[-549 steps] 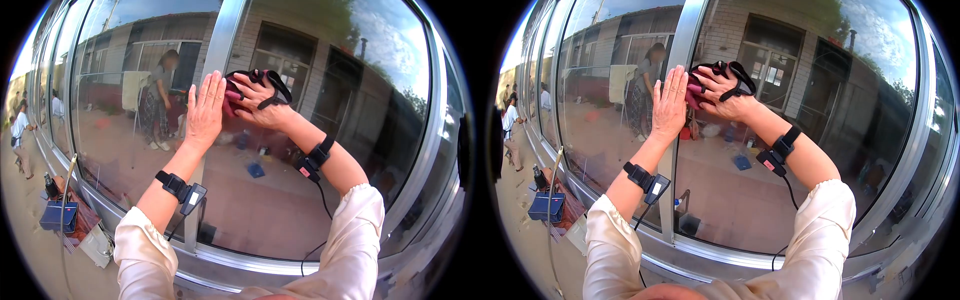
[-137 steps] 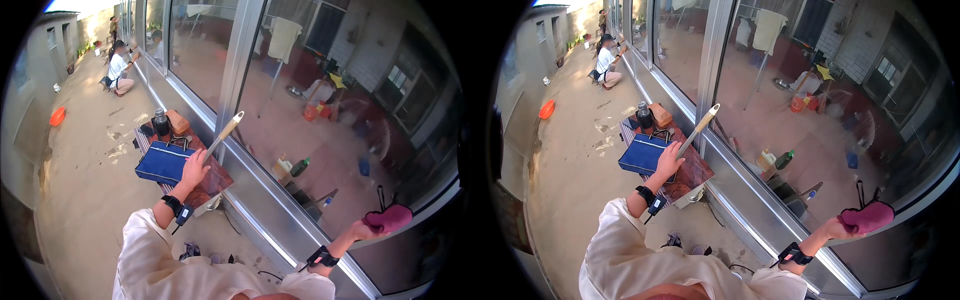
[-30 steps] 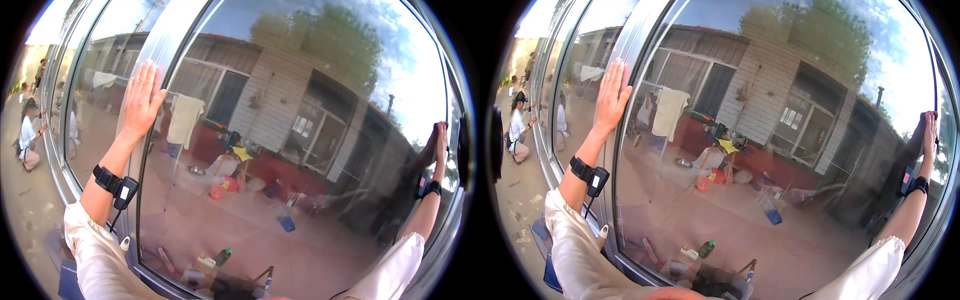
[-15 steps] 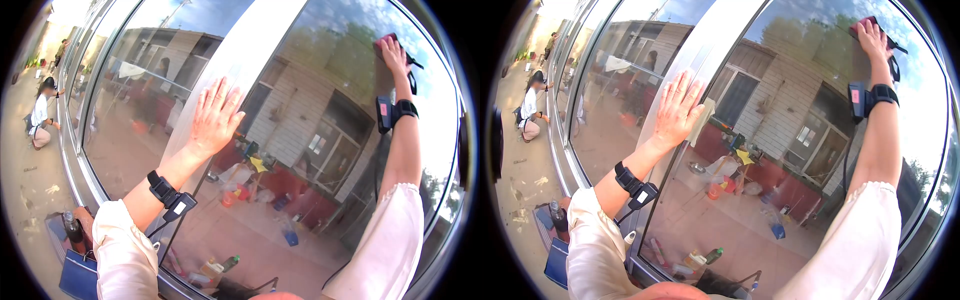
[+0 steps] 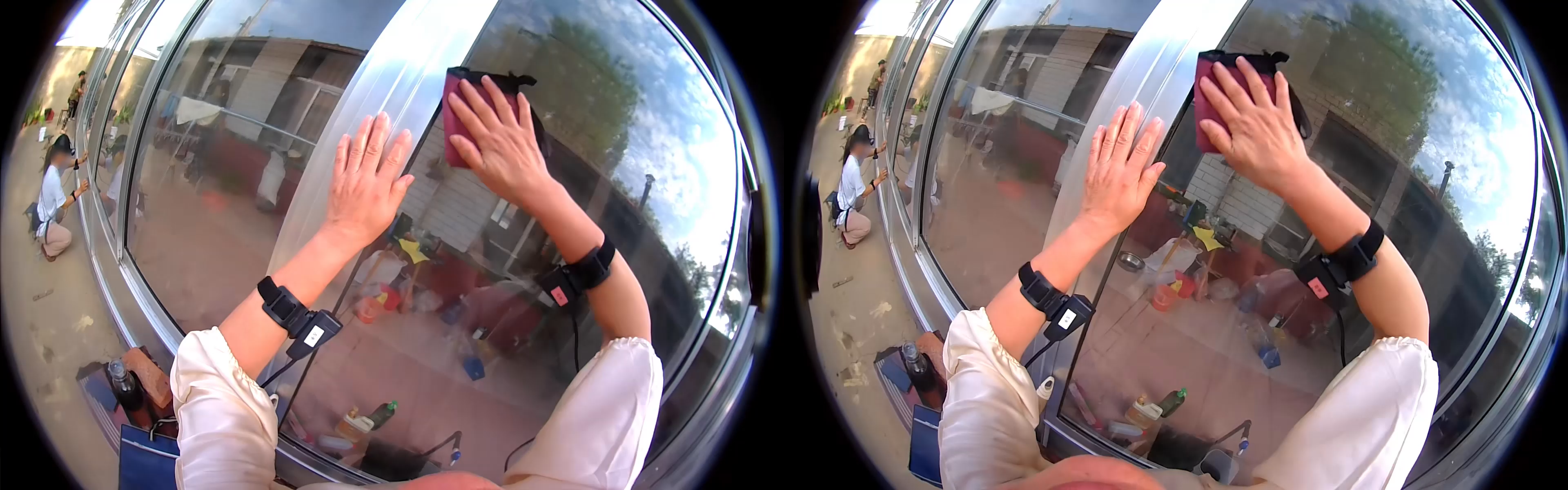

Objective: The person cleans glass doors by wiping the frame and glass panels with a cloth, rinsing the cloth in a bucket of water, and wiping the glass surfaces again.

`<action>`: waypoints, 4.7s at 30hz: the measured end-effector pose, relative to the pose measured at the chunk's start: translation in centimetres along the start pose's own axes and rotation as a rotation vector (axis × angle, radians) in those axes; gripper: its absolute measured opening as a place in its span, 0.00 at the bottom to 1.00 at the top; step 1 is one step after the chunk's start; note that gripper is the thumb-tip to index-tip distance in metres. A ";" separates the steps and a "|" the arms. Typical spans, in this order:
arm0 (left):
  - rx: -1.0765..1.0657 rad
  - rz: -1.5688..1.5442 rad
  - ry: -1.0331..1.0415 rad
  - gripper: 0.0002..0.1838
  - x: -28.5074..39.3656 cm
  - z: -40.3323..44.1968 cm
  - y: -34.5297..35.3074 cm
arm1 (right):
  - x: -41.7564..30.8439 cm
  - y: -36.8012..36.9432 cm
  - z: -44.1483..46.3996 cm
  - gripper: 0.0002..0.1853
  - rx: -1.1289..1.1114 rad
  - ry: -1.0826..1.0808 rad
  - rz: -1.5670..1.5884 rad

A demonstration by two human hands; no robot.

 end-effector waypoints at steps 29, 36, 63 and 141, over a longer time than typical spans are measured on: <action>-0.040 0.031 0.075 0.30 -0.4 -0.7 0.0 | 17.1 3.9 11.5 0.32 -0.136 0.565 -0.074; -0.020 0.067 0.105 0.29 0.3 -0.7 -0.2 | 12.0 1.6 2.9 0.34 -0.109 0.208 -0.005; 0.033 0.118 0.167 0.28 0.0 -1.6 0.9 | 19.5 -3.9 -12.5 0.32 0.078 0.649 -0.332; -0.524 0.317 -0.250 0.27 -11.3 -16.5 -31.9 | 1.2 2.6 2.7 0.31 0.148 0.446 0.028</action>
Point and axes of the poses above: each hand's wrist, its own z-axis towards the middle knuckle, its own y-axis out of the palm, x = y × z, the point moved 7 cm from there along z, towards the middle knuckle, and after that the axes turned 2 degrees about x, right-handed, at the moved point
